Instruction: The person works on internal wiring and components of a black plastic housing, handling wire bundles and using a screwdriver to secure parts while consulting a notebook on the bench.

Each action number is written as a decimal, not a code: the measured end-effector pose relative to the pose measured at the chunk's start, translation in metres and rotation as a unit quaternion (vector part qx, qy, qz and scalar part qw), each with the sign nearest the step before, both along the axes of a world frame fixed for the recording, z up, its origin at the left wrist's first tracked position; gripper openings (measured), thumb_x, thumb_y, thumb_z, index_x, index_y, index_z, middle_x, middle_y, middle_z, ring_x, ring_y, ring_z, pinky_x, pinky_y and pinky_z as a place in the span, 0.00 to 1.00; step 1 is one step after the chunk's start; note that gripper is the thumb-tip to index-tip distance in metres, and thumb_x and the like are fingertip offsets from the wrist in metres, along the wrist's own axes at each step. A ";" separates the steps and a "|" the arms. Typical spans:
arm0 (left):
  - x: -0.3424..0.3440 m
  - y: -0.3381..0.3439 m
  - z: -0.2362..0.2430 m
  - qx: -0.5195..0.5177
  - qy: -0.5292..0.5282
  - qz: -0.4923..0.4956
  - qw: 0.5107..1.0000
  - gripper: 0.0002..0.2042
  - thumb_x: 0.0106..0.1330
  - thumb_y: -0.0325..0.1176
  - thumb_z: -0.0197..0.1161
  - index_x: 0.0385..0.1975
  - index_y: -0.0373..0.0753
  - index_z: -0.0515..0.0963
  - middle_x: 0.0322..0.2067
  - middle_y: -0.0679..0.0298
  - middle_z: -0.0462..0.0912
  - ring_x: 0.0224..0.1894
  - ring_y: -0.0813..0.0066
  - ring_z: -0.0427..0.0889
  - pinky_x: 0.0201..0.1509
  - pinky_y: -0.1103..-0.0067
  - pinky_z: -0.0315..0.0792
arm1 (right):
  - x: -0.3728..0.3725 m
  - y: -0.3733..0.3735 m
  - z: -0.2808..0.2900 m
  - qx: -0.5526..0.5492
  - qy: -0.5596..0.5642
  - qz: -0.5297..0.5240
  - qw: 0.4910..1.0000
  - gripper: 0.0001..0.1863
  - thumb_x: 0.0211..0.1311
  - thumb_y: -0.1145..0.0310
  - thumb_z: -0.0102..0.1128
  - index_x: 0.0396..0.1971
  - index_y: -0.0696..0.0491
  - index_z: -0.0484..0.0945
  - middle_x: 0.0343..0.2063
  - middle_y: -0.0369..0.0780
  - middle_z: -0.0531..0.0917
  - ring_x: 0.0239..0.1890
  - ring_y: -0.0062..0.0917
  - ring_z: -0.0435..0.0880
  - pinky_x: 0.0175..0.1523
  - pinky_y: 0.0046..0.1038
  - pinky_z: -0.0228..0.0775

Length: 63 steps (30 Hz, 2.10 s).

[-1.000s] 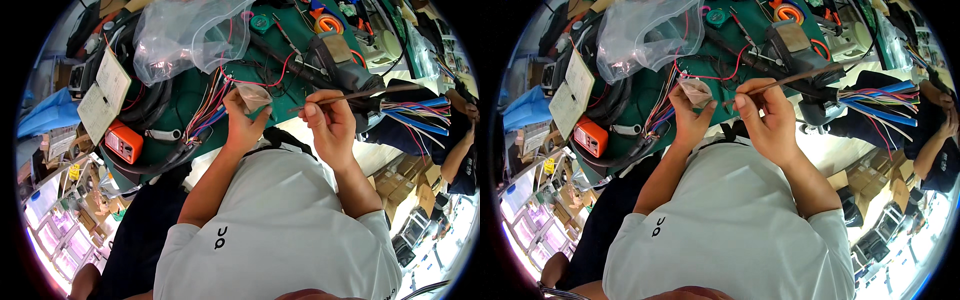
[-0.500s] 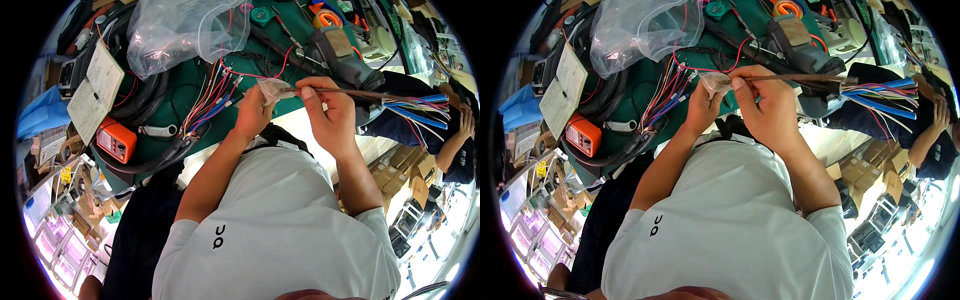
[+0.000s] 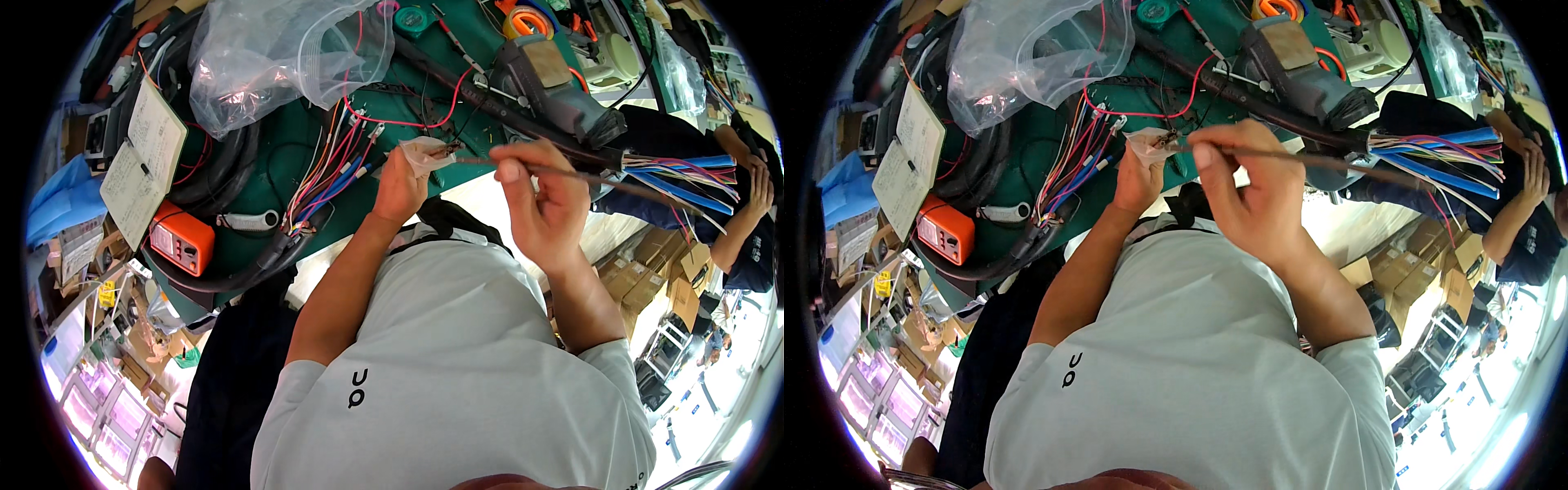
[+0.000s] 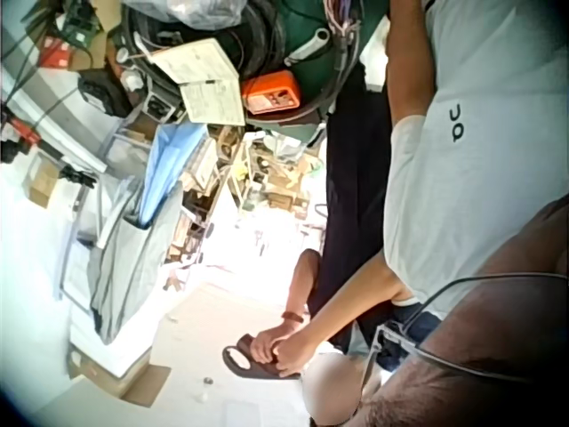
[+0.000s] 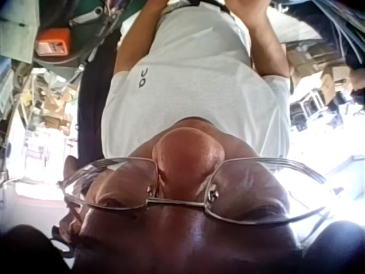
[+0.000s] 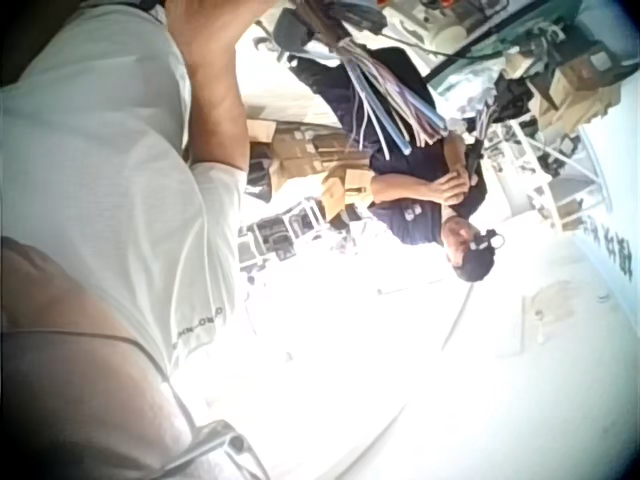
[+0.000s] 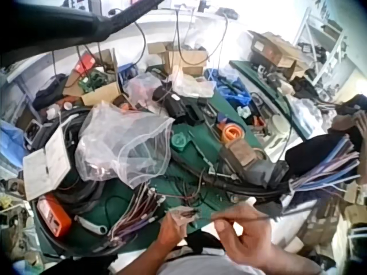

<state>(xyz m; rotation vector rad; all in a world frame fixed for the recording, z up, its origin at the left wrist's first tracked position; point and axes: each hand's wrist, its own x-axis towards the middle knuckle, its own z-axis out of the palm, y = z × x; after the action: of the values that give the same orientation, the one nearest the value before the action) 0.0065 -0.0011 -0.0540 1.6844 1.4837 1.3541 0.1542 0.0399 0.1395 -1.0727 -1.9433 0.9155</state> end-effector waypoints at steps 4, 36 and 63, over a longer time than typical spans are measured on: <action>0.000 -0.004 -0.006 -0.023 0.004 0.015 1.000 0.12 0.63 0.21 0.58 0.43 0.32 0.66 0.43 0.51 0.81 0.44 0.50 0.80 0.47 0.68 0.73 | 0.002 -0.011 -0.016 0.033 -0.009 0.028 0.999 0.06 0.59 0.79 0.61 0.36 0.60 0.79 0.27 0.41 0.79 0.27 0.25 0.78 0.29 0.21 0.72; 0.001 -0.012 -0.001 0.009 -0.060 -0.003 0.998 0.23 0.51 0.22 0.69 0.47 0.37 0.70 0.44 0.54 0.78 0.46 0.48 0.77 0.57 0.62 0.70 | -0.017 0.008 -0.031 0.015 -0.143 0.084 0.986 0.06 0.55 0.73 0.64 0.33 0.53 0.83 0.30 0.38 0.78 0.35 0.34 0.74 0.39 0.32 0.69; -0.012 -0.012 -0.001 0.026 -0.017 0.002 1.000 0.13 0.54 0.20 0.66 0.39 0.40 0.76 0.38 0.60 0.83 0.44 0.55 0.81 0.61 0.64 0.70 | -0.002 0.011 -0.028 0.009 -0.070 0.069 0.995 0.13 0.51 0.75 0.67 0.40 0.53 0.81 0.36 0.39 0.81 0.39 0.34 0.78 0.42 0.31 0.71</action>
<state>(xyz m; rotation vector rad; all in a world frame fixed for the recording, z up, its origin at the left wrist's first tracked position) -0.0054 -0.0134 -0.0550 1.6834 1.4463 1.4286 0.1525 0.0504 0.1116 -1.0269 -2.1593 0.9145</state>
